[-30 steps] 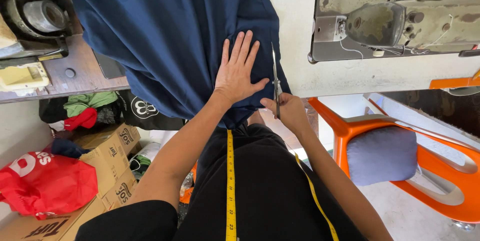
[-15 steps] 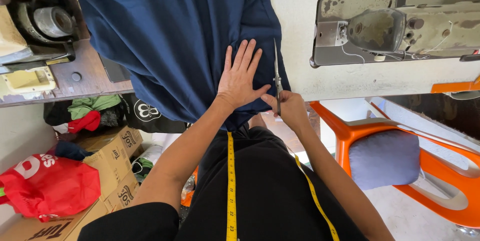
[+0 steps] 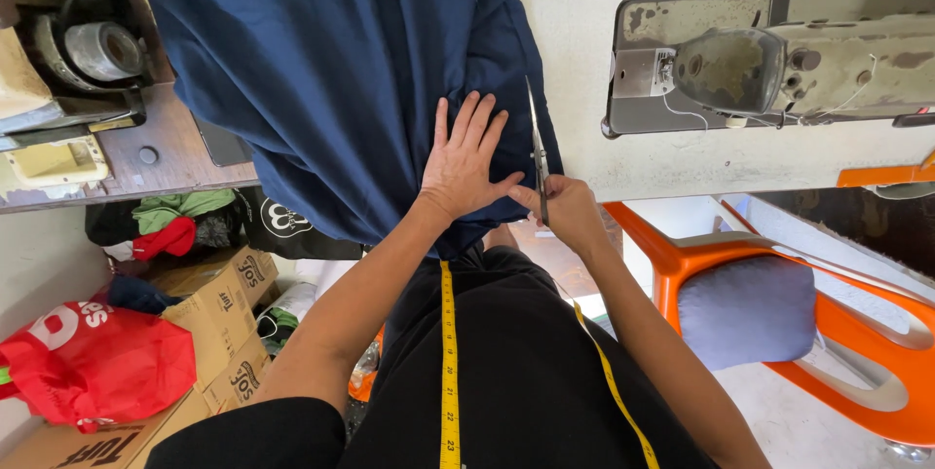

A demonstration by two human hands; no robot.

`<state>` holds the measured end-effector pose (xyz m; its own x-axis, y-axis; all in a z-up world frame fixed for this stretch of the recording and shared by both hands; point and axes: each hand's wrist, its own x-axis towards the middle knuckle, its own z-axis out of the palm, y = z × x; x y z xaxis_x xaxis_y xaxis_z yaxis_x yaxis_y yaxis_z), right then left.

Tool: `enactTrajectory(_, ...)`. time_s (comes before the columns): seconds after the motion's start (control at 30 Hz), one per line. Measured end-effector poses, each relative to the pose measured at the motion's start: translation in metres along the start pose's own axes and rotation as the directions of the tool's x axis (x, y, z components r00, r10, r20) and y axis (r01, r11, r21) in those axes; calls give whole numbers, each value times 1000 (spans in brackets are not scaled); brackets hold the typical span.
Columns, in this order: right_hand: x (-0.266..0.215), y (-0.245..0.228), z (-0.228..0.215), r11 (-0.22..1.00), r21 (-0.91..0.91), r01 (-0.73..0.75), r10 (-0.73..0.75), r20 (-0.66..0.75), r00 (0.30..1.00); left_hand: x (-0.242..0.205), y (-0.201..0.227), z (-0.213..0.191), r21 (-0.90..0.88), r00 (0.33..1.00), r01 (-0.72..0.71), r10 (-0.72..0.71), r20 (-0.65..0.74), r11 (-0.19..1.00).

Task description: The person cuts a dark blue garment on a white table using scissors. They repeatedly smooth the fabric, make cuts along the edges, and trim small pieces from the garment.

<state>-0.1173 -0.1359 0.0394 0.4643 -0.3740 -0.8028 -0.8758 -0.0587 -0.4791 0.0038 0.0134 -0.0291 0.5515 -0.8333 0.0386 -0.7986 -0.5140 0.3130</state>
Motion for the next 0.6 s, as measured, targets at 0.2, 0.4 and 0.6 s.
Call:
enactTrajectory(0.2, -5, -4, -7, 998, -54, -10, 10, -7, 1000, -5, 0, 7, 13, 999, -1, 2, -53, 1000)
enactTrajectory(0.4, 0, -4, -4, 992, 126, 11, -20, 69, 997, -9, 0, 15, 8, 994, 1, 0, -111, 1000)
enactTrajectory(0.6, -24, -26, -19, 976, 219, 15, -42, 122, 992, -11, 1, 8, -2, 995, 1, -2, -101, 1000)
